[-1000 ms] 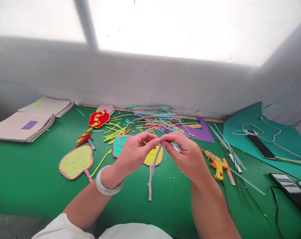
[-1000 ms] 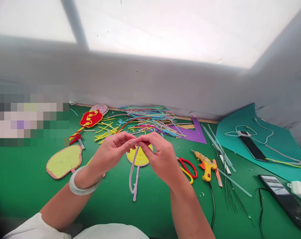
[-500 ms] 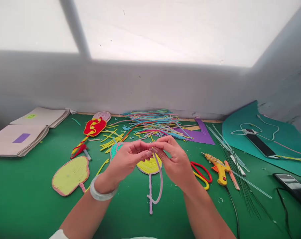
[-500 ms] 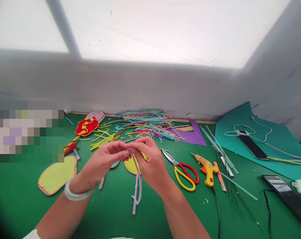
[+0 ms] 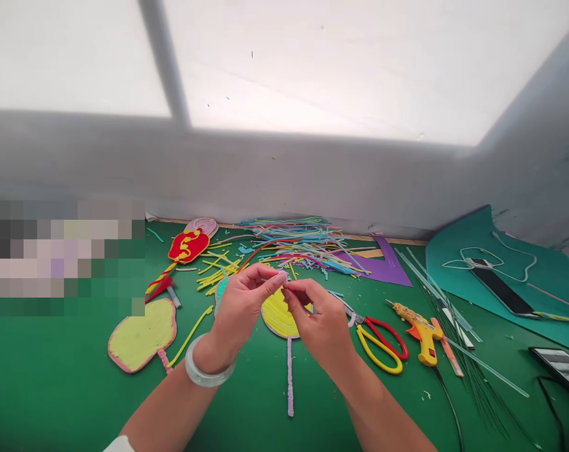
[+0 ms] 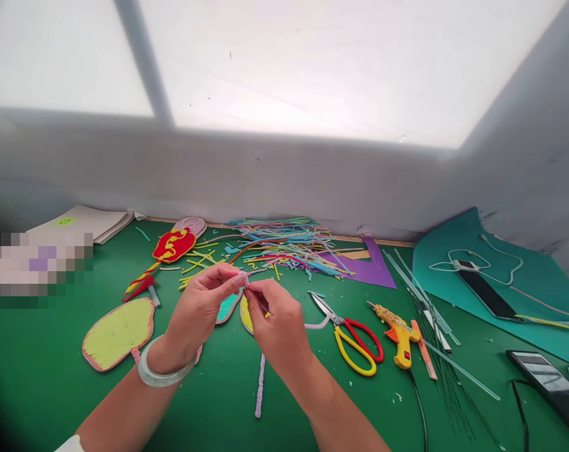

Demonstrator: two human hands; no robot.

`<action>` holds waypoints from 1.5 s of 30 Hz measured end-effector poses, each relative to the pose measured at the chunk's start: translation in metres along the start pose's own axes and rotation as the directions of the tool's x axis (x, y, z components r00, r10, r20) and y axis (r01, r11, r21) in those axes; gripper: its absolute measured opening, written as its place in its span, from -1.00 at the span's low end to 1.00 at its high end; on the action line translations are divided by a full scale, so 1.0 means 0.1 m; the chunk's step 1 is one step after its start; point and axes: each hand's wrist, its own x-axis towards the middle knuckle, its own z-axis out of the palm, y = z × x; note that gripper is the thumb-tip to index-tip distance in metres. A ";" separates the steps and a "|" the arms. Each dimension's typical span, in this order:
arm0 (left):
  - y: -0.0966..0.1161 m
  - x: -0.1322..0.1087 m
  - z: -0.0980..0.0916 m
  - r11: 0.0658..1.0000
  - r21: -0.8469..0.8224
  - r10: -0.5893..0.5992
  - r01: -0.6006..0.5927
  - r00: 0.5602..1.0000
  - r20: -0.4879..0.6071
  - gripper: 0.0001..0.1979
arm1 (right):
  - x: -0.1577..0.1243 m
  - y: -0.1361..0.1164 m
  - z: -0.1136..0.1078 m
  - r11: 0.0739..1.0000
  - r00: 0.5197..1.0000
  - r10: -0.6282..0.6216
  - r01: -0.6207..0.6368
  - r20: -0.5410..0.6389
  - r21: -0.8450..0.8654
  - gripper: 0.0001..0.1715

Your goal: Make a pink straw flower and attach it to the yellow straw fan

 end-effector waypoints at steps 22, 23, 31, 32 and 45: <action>0.13 -0.01 -0.05 0.955 0.286 0.069 -0.079 0.997 0.045 -0.77 | 0.02 0.02 -0.07 0.984 0.986 -0.137 0.125 -0.094 -0.125 -0.87; 0.13 -0.01 -0.06 0.950 0.299 0.073 -0.086 0.996 0.054 -0.77 | 0.02 0.02 -0.07 0.985 0.987 -0.133 0.121 -0.091 -0.124 -0.87; 0.11 0.06 -0.07 0.994 0.025 -0.105 0.103 0.985 0.134 -0.71 | -0.01 -0.05 -0.09 0.993 0.993 -0.100 0.096 -0.057 -0.071 -0.88; 0.11 0.07 -0.08 0.994 0.013 -0.110 0.110 0.984 0.141 -0.72 | -0.01 -0.06 -0.09 0.994 0.994 -0.092 0.089 -0.056 -0.058 -0.88; 0.11 0.08 -0.10 0.994 -0.049 -0.089 0.100 0.977 0.193 -0.70 | -0.01 -0.12 -0.13 0.998 0.999 -0.047 0.048 -0.022 0.051 -0.89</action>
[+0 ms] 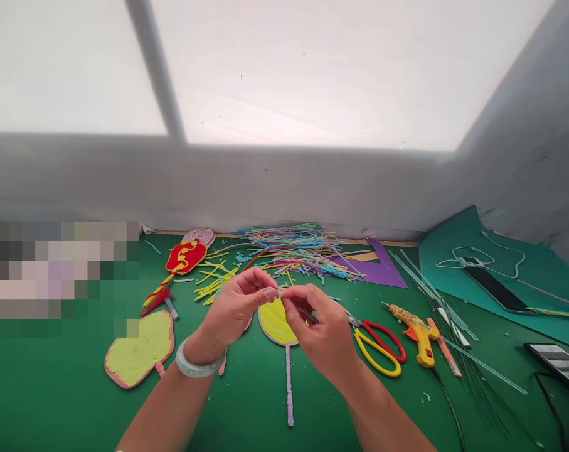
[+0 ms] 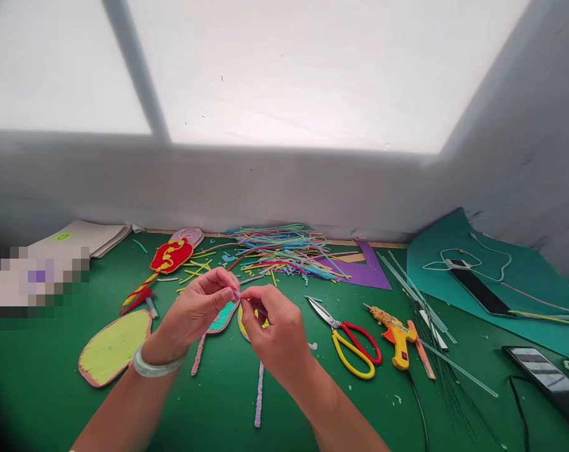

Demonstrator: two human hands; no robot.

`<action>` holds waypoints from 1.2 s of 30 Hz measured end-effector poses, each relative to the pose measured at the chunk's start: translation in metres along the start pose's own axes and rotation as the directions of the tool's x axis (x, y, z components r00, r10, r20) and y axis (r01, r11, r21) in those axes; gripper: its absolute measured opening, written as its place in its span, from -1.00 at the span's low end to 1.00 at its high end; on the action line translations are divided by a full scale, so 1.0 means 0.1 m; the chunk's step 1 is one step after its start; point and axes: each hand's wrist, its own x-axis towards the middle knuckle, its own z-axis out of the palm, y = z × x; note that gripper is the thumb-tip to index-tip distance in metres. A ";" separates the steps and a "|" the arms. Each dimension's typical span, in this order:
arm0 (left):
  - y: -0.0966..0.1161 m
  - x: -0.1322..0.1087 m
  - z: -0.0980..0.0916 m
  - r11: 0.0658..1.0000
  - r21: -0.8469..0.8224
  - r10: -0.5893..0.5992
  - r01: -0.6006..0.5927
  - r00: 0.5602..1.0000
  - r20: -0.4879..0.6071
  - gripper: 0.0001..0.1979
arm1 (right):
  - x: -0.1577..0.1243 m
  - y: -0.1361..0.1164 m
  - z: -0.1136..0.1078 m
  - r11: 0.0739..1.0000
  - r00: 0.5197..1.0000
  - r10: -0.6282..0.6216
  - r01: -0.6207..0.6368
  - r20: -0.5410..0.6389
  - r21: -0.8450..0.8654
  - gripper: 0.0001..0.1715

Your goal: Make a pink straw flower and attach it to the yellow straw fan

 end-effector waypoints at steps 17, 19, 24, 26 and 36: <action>-0.08 -0.03 0.07 0.996 0.028 0.082 -0.080 0.994 -0.078 -0.68 | 0.00 0.02 0.04 0.997 0.998 -0.031 0.027 -0.054 -0.079 -0.89; -0.07 -0.03 0.08 0.997 0.030 0.079 -0.077 0.994 -0.078 -0.69 | 0.00 0.03 0.03 0.996 0.997 -0.025 0.018 -0.070 -0.091 -0.89; -0.09 -0.03 0.05 0.997 0.009 0.071 -0.070 0.994 -0.077 -0.71 | 0.00 0.03 0.03 0.995 0.996 -0.049 0.042 -0.072 -0.094 -0.91; -0.10 -0.02 0.05 0.998 -0.019 0.063 -0.065 0.994 -0.090 -0.70 | 0.00 0.03 0.03 0.993 0.995 -0.068 0.062 -0.067 -0.097 -0.91; -0.13 0.00 0.06 0.997 -0.073 0.012 -0.017 0.998 -0.060 -0.67 | -0.02 0.08 0.06 0.979 0.985 -0.158 0.146 -0.075 -0.141 -0.92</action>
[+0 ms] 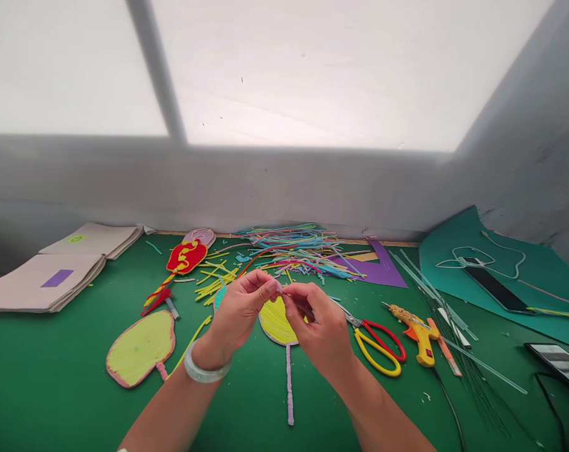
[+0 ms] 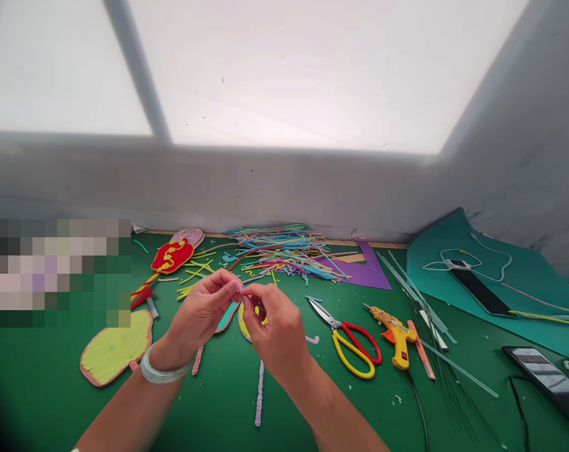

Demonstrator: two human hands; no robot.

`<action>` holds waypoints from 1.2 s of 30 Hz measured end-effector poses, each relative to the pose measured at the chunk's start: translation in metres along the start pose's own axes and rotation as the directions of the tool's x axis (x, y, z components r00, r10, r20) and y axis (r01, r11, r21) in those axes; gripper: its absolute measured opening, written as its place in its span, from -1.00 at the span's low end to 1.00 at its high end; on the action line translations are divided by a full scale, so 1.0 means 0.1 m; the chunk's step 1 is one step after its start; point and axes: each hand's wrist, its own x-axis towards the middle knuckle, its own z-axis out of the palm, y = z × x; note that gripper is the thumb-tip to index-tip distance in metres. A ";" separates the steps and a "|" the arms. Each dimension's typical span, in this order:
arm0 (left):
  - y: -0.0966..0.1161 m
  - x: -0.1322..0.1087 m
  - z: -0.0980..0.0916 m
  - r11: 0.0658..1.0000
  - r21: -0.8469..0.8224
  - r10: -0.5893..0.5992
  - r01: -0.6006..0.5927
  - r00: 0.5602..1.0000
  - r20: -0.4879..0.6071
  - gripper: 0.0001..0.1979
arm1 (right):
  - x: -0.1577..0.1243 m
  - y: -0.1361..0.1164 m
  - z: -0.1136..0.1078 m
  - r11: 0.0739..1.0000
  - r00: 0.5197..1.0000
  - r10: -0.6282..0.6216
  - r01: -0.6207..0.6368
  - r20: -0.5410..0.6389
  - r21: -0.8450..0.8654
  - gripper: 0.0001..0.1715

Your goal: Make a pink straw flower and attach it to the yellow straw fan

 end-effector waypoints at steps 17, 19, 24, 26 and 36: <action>0.18 -0.08 -0.10 0.815 0.574 0.035 -0.078 0.996 0.085 -0.67 | 0.09 0.07 -0.12 0.953 0.953 -0.269 0.285 0.141 -0.108 -0.85; 0.19 -0.09 -0.12 0.773 0.627 0.028 -0.099 0.992 0.121 -0.69 | 0.09 0.09 -0.16 0.945 0.940 -0.284 0.307 0.190 -0.109 -0.85; 0.24 -0.11 -0.17 0.740 0.663 -0.018 -0.114 0.982 0.188 -0.69 | 0.08 0.12 -0.19 0.959 0.935 -0.260 0.279 0.242 -0.046 -0.88; 0.25 -0.12 -0.19 0.741 0.662 -0.036 -0.112 0.978 0.205 -0.68 | 0.09 0.12 -0.19 0.965 0.939 -0.252 0.262 0.234 -0.016 -0.90; 0.28 -0.16 -0.18 0.760 0.642 -0.130 -0.099 0.945 0.300 -0.67 | 0.12 0.11 -0.24 0.964 0.936 -0.263 0.263 0.234 0.033 -0.91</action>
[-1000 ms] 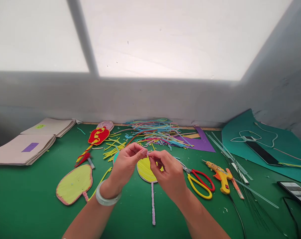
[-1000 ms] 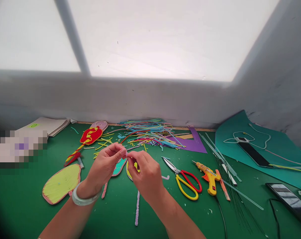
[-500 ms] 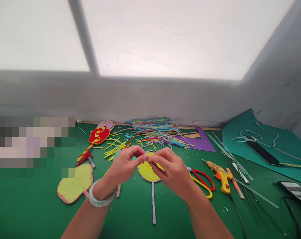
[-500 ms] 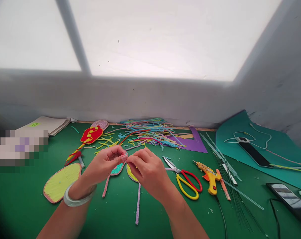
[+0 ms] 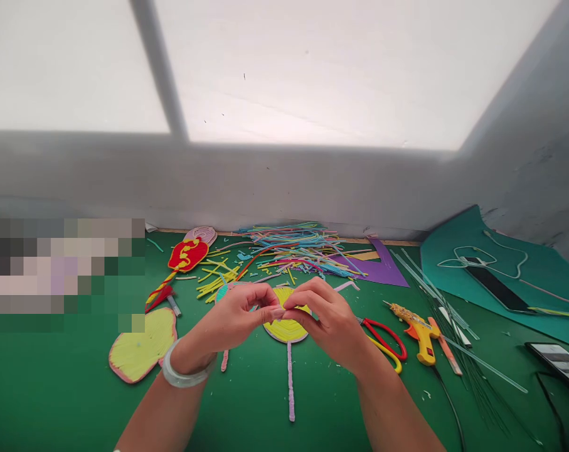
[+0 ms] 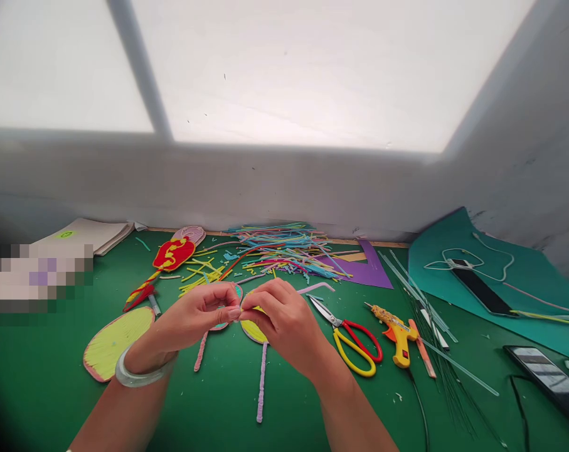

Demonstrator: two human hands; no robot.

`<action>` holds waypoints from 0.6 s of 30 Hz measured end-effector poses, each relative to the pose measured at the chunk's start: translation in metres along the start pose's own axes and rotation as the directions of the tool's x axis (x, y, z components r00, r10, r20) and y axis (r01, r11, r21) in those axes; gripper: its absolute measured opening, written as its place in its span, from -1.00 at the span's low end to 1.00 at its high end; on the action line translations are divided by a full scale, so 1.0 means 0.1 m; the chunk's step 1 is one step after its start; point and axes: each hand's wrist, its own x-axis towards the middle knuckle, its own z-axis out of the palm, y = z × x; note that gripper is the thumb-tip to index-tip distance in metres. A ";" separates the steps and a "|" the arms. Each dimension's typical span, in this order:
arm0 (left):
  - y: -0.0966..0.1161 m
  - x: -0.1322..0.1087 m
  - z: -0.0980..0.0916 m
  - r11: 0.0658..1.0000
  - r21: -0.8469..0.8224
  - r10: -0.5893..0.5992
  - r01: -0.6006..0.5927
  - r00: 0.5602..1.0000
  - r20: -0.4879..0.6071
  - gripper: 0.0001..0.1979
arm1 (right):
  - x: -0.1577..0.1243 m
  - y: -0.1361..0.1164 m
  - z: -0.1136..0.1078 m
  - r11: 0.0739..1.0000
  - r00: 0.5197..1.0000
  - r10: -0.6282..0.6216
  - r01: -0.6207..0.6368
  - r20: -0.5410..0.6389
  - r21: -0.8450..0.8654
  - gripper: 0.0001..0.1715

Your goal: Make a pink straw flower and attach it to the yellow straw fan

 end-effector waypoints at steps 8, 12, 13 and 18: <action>0.02 0.02 0.08 1.000 -0.021 0.014 -0.016 0.996 -0.088 -0.65 | -0.02 0.10 -0.02 0.997 0.997 0.001 -0.008 -0.078 -0.078 -0.97; 0.08 0.01 0.12 0.994 0.098 0.060 -0.046 0.987 -0.149 -0.69 | -0.03 0.12 -0.01 0.996 0.998 -0.004 -0.002 -0.064 -0.094 -0.95; 0.09 0.00 0.13 0.991 0.125 0.068 -0.048 0.986 -0.155 -0.70 | -0.03 0.12 -0.01 0.996 0.999 -0.006 0.002 -0.052 -0.090 -0.94; 0.10 -0.01 0.09 0.981 0.191 0.062 -0.033 0.987 -0.145 -0.72 | -0.04 0.11 -0.02 0.997 1.000 0.005 -0.007 -0.020 -0.083 -0.82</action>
